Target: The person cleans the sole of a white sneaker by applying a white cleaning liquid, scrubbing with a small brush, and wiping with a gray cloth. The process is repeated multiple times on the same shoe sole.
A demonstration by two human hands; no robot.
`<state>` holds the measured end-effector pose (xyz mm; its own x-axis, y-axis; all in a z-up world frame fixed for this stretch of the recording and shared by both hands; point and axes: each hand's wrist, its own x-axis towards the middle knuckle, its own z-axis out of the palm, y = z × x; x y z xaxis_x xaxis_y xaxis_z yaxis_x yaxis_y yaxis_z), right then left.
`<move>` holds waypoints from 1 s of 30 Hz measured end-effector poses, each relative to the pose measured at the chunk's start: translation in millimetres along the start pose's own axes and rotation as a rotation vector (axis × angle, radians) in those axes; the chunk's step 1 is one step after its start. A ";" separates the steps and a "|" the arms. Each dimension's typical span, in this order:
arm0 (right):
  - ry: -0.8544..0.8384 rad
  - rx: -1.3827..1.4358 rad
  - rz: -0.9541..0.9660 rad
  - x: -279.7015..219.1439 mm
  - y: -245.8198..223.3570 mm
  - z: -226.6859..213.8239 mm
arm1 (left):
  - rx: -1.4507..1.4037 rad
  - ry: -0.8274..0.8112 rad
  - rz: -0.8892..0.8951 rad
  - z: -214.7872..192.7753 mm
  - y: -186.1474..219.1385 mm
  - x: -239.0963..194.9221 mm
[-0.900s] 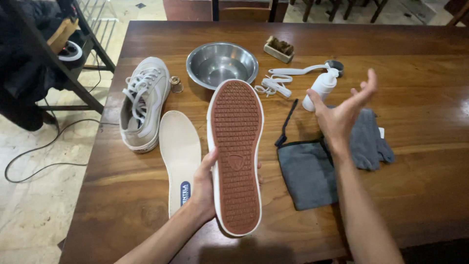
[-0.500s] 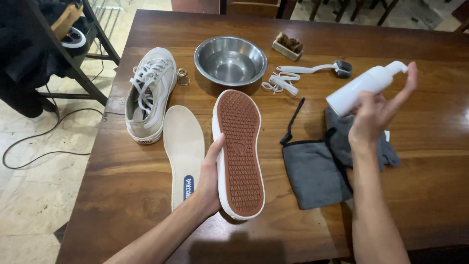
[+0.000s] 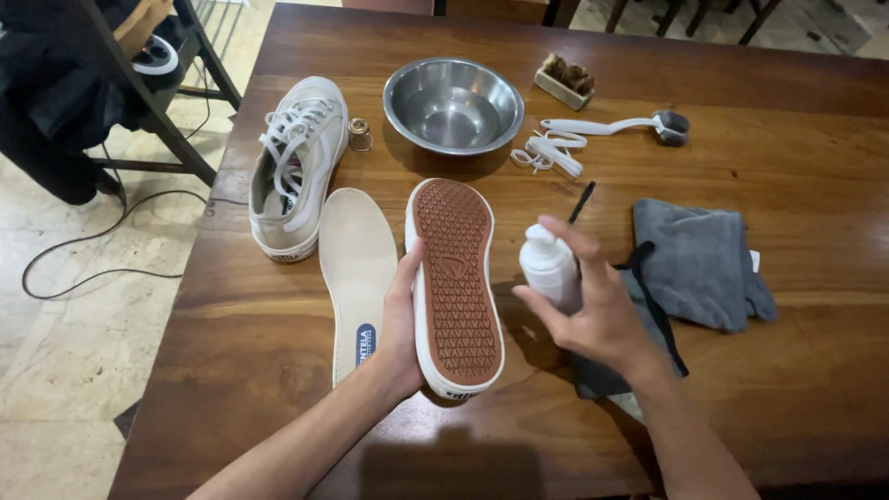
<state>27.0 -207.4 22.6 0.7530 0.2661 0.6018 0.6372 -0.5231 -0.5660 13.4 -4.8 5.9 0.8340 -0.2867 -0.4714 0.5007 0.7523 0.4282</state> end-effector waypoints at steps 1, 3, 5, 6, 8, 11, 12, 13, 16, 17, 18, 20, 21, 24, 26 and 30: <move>0.006 -0.001 0.006 3.4 -4.9 -1.1 | 0.006 0.000 -0.006 5.8 1.8 -2.8; 0.047 0.037 0.038 8.3 -15.3 -3.1 | -0.007 0.016 0.019 15.3 2.7 -10.3; 0.093 0.049 0.074 4.8 -2.9 7.5 | -0.005 0.024 0.018 12.9 1.6 -8.2; 0.142 0.064 0.100 4.2 3.4 13.1 | -0.002 0.028 0.027 12.3 2.3 -6.9; 0.200 0.181 0.131 -0.7 11.1 30.2 | 0.001 0.034 0.024 13.9 1.8 -8.6; 0.261 0.230 0.169 -6.3 15.4 38.7 | -0.001 0.042 0.038 12.5 0.1 -7.6; 0.270 0.157 0.177 -8.2 15.8 37.9 | 0.000 0.037 0.049 11.8 -1.0 -6.5; 0.267 0.161 0.179 -8.4 7.8 38.6 | -0.001 0.042 0.050 6.6 -1.8 -4.4; 0.080 0.180 0.045 -8.0 -0.2 35.3 | -0.002 0.052 0.041 3.2 -2.5 0.6; 0.062 0.178 0.032 -9.4 5.9 34.3 | -0.009 0.055 0.038 6.0 -2.2 -1.9; 0.042 0.179 0.019 -11.2 11.8 34.2 | -0.018 0.061 0.036 8.0 -1.9 -5.0; 0.076 0.161 -0.005 -9.8 13.8 32.3 | -0.009 0.063 0.036 6.8 -0.1 -3.3; 0.115 0.139 -0.030 -8.9 15.3 30.6 | 0.003 0.060 0.037 7.0 0.8 -1.6; 0.140 -0.142 -0.262 -5.5 1.9 22.9 | 0.036 0.067 0.033 14.5 0.5 -7.4; 0.126 -0.306 -0.338 -4.5 -1.4 13.1 | 0.025 0.076 0.022 10.6 -2.8 -4.9; 0.069 -0.596 -0.507 -6.8 -8.7 -1.5 | -0.004 0.067 0.007 2.8 -7.3 -0.4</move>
<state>16.1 -205.9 24.3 0.3694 0.5476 0.7508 0.6902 -0.7027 0.1729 10.0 -11.9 5.1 0.8200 -0.2416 -0.5189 0.4940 0.7566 0.4283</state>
